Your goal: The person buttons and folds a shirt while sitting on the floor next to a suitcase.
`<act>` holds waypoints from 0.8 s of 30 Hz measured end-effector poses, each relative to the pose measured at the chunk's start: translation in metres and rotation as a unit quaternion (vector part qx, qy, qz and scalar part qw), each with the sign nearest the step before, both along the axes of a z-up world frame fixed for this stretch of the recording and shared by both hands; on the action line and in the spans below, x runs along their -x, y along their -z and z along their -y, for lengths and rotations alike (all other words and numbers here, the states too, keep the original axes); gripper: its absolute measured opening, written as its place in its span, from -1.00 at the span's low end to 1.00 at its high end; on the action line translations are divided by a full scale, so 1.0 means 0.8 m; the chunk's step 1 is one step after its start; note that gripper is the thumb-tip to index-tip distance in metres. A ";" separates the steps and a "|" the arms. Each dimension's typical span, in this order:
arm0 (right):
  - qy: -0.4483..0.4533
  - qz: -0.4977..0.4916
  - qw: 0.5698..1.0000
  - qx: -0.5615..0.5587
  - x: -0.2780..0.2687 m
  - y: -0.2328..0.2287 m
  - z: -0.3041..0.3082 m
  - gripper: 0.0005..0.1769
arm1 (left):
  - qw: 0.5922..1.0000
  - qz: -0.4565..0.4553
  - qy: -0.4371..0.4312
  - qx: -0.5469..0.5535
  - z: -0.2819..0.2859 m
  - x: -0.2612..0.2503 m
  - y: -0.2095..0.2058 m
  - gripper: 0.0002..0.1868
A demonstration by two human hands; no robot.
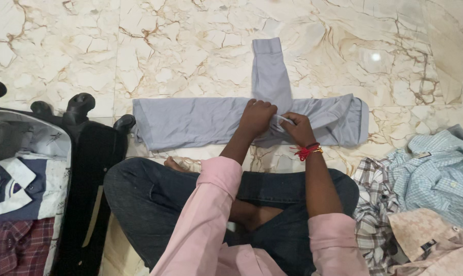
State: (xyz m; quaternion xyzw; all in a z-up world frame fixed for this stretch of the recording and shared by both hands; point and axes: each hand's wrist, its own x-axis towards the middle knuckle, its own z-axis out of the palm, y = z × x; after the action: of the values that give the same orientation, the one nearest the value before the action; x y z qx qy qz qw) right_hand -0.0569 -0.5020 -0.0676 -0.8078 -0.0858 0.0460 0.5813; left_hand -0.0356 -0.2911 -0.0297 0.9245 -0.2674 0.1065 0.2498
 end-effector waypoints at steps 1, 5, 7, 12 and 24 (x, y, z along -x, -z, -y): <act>0.000 0.002 1.000 -0.010 0.000 -0.005 -0.001 -0.86 | 1.000 0.005 -0.010 -0.004 0.000 -0.002 0.001 -0.86; 0.049 0.075 0.995 0.054 0.005 -0.027 -0.006 -0.83 | 0.999 -0.017 0.008 0.032 0.003 -0.004 0.002 -0.89; 0.081 0.078 0.990 0.086 0.005 -0.038 -0.007 -0.85 | 0.996 -0.075 0.031 0.047 0.001 -0.001 -0.002 -0.81; 0.137 0.116 0.979 0.102 0.006 -0.040 -0.002 -0.85 | 0.989 -0.140 0.046 -0.003 -0.003 -0.003 -0.010 -0.60; 0.211 0.159 0.960 0.093 -0.003 -0.036 0.010 -0.83 | 0.996 -0.071 0.018 -0.044 -0.043 -0.051 -0.062 -0.49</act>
State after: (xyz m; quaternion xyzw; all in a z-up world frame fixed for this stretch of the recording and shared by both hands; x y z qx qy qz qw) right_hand -0.0548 -0.5097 -0.0390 -0.8548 -0.0005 -0.1990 0.4792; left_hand 0.0048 -0.2565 0.0196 0.9348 -0.2703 0.0237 0.2293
